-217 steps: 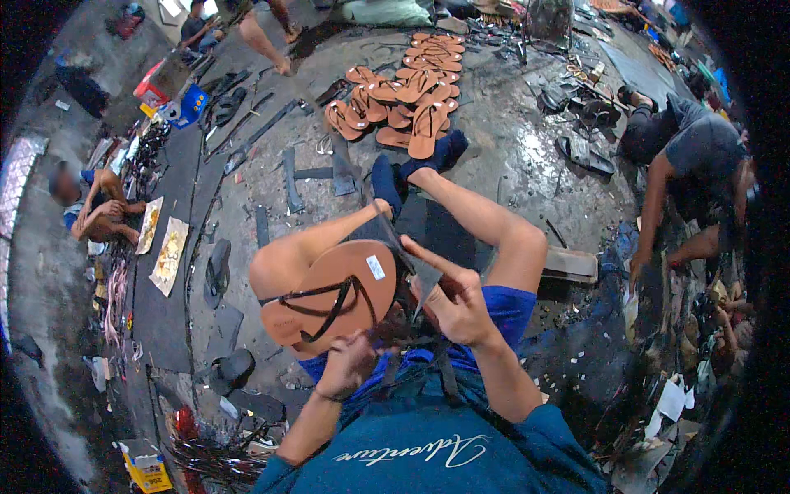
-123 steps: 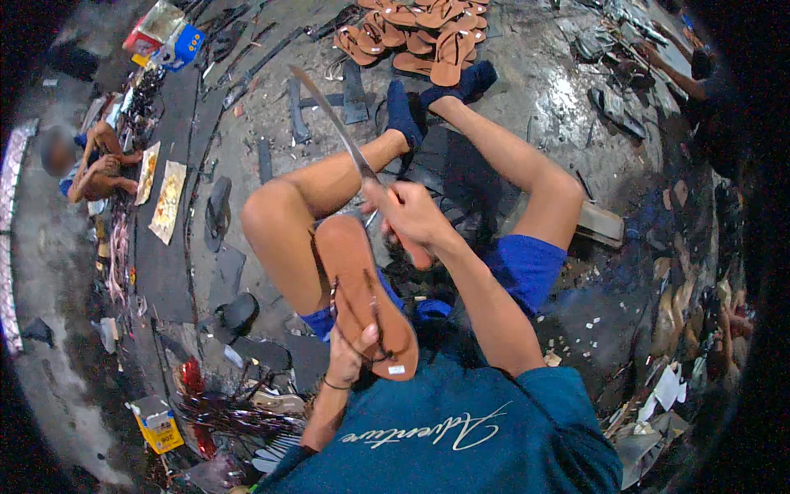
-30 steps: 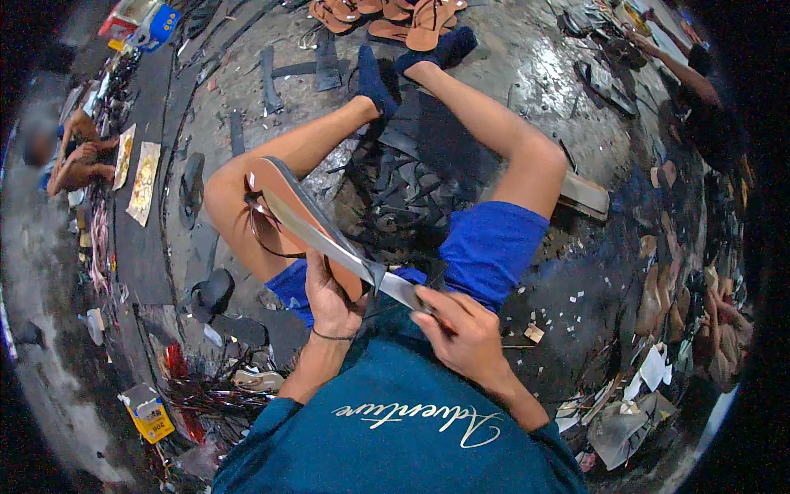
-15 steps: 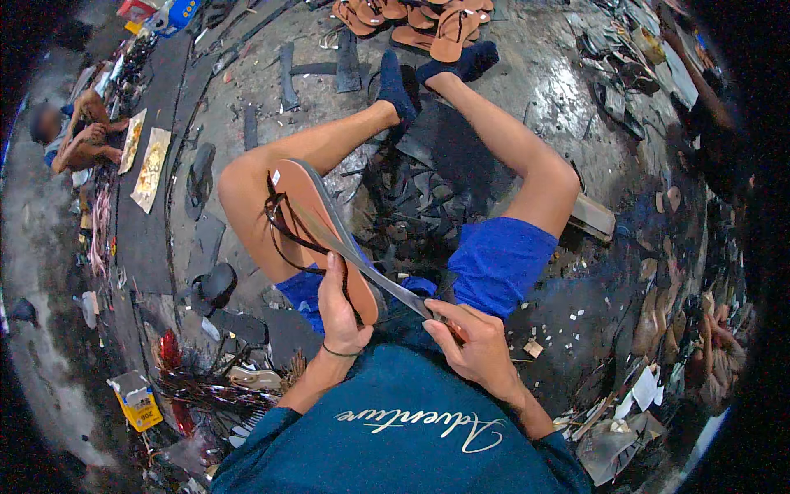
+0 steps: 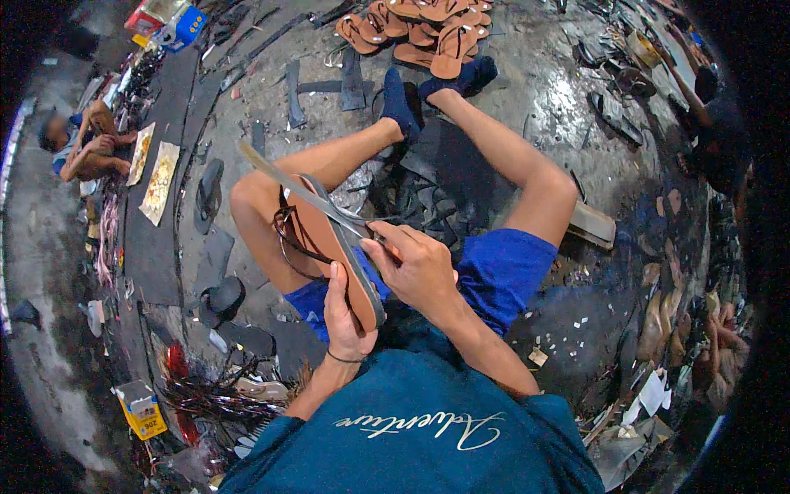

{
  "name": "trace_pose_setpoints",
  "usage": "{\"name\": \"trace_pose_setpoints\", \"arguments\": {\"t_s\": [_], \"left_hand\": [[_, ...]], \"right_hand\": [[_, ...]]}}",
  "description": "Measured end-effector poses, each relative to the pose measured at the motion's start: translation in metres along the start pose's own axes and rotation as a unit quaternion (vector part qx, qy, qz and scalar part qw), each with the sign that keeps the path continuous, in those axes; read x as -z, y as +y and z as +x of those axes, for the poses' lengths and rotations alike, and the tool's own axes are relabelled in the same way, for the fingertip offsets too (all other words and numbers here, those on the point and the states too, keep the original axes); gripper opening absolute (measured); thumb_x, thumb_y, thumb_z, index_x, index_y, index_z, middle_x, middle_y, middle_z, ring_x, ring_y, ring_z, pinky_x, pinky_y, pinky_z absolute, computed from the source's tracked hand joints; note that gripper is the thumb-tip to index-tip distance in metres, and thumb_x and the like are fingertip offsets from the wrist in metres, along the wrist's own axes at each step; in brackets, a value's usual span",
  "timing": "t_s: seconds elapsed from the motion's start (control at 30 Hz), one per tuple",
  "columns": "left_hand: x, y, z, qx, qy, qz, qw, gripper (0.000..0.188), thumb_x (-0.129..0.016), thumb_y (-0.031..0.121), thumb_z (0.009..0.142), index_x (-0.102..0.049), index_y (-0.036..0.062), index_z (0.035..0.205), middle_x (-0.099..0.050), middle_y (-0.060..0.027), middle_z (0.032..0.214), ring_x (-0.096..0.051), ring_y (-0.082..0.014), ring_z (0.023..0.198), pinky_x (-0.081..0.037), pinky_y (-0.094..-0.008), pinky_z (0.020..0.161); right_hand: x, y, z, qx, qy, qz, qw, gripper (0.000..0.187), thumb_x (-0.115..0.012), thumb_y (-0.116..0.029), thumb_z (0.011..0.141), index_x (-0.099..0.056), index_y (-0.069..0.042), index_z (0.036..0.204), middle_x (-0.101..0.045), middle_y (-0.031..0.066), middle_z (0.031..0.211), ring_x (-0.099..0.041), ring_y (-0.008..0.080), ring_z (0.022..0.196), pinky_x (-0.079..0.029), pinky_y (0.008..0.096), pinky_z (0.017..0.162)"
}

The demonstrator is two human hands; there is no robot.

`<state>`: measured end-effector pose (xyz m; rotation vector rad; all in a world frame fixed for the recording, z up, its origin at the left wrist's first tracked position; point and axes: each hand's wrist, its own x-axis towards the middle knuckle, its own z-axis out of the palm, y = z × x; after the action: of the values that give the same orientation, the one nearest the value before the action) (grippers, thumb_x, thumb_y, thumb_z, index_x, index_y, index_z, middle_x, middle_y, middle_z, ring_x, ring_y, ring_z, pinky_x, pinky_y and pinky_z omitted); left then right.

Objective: The person sits on the floor and uses a knife to trim and shape the soles of multiple flip-flops. They handle each sandal one at a time, cutting along the edges and occasionally adjusting the straps before placing the finished items in a pile.

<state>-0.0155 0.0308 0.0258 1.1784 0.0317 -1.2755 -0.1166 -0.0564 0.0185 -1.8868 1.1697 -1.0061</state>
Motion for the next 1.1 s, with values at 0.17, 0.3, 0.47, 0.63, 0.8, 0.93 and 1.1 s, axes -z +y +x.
{"name": "trace_pose_setpoints", "arguments": {"t_s": [0.17, 0.3, 0.47, 0.63, 0.8, 0.93, 1.1], "left_hand": [[0.010, -0.008, -0.010, 0.005, -0.012, 0.078, 0.997, 0.029, -0.048, 0.044, 0.099, -0.057, 0.0166, 0.093, -0.059, -0.0021, 0.063, -0.057, -0.0140, 0.047, -0.047, -0.0269, 0.038], [0.005, 0.002, 0.011, -0.040, -0.070, 0.213, 0.974, 0.026, -0.048, 0.035, 0.100, -0.058, 0.0133, 0.110, -0.063, -0.0037, 0.088, -0.062, -0.0142, 0.077, -0.053, -0.0282, 0.068], [-0.127, 0.039, 0.107, -0.235, -0.229, 0.289, 0.899, 0.053, -0.053, 0.037, 0.098, -0.043, -0.0001, 0.134, -0.052, -0.0094, 0.129, -0.051, -0.0228, 0.118, -0.043, -0.0354, 0.101], [-0.208, 0.043, 0.219, -0.145, -0.253, 0.162, 0.943, 0.041, -0.057, 0.045, 0.095, -0.053, 0.0078, 0.113, -0.059, -0.0056, 0.097, -0.058, -0.0179, 0.085, -0.051, -0.0344, 0.081], [-0.132, -0.063, 0.262, -0.178, -0.340, 0.442, 0.811, 0.014, -0.064, 0.014, 0.090, -0.060, 0.0027, 0.097, -0.061, -0.0027, 0.087, -0.057, -0.0114, 0.076, -0.051, -0.0284, 0.069], [-0.098, -0.091, 0.236, -0.212, -0.361, 0.626, 0.658, 0.033, -0.068, 0.025, 0.087, -0.063, 0.0004, 0.109, -0.068, -0.0130, 0.101, -0.066, -0.0222, 0.094, -0.051, -0.0332, 0.084], [-0.101, -0.101, 0.244, -0.297, -0.391, 0.682, 0.542, 0.038, -0.068, 0.023, 0.084, -0.059, 0.0001, 0.113, -0.063, -0.0190, 0.109, -0.060, -0.0332, 0.103, -0.047, -0.0409, 0.090]], "right_hand": [[-0.026, 0.026, 0.043, -0.036, 0.008, -0.006, 0.999, 0.025, -0.064, -0.026, 0.090, -0.068, -0.005, 0.104, -0.066, 0.0139, 0.077, -0.063, 0.0240, 0.061, -0.050, 0.0342, 0.058], [-0.011, 0.060, 0.061, -0.130, 0.015, 0.188, 0.973, 0.029, -0.058, -0.025, 0.096, -0.064, 0.000, 0.110, -0.068, 0.0072, 0.080, -0.057, 0.0093, 0.062, -0.048, 0.0273, 0.057], [0.088, 0.082, 0.009, -0.255, 0.137, 0.343, 0.893, 0.033, -0.054, -0.031, 0.099, -0.053, -0.006, 0.119, -0.066, 0.0076, 0.086, -0.060, 0.0120, 0.064, -0.050, 0.0270, 0.053], [0.216, 0.139, -0.061, -0.289, 0.424, 0.360, 0.779, 0.026, -0.051, -0.032, 0.099, -0.049, -0.013, 0.117, -0.064, 0.0069, 0.082, -0.061, 0.0150, 0.060, -0.056, 0.0324, 0.049], [0.199, 0.302, -0.130, -0.412, 0.455, 0.320, 0.722, 0.026, -0.055, -0.035, 0.095, -0.055, -0.010, 0.104, -0.066, 0.0066, 0.081, -0.057, 0.0157, 0.053, -0.052, 0.0317, 0.043], [0.171, 0.309, -0.095, -0.494, 0.419, 0.181, 0.740, 0.032, -0.069, -0.037, 0.088, -0.065, -0.006, 0.086, -0.063, 0.0048, 0.068, -0.057, 0.0123, 0.055, -0.048, 0.0306, 0.046], [0.178, 0.291, -0.185, -0.436, 0.375, -0.097, 0.812, 0.035, -0.068, -0.033, 0.089, -0.064, 0.000, 0.079, -0.061, 0.0052, 0.065, -0.056, 0.0110, 0.056, -0.044, 0.0304, 0.051]]}}
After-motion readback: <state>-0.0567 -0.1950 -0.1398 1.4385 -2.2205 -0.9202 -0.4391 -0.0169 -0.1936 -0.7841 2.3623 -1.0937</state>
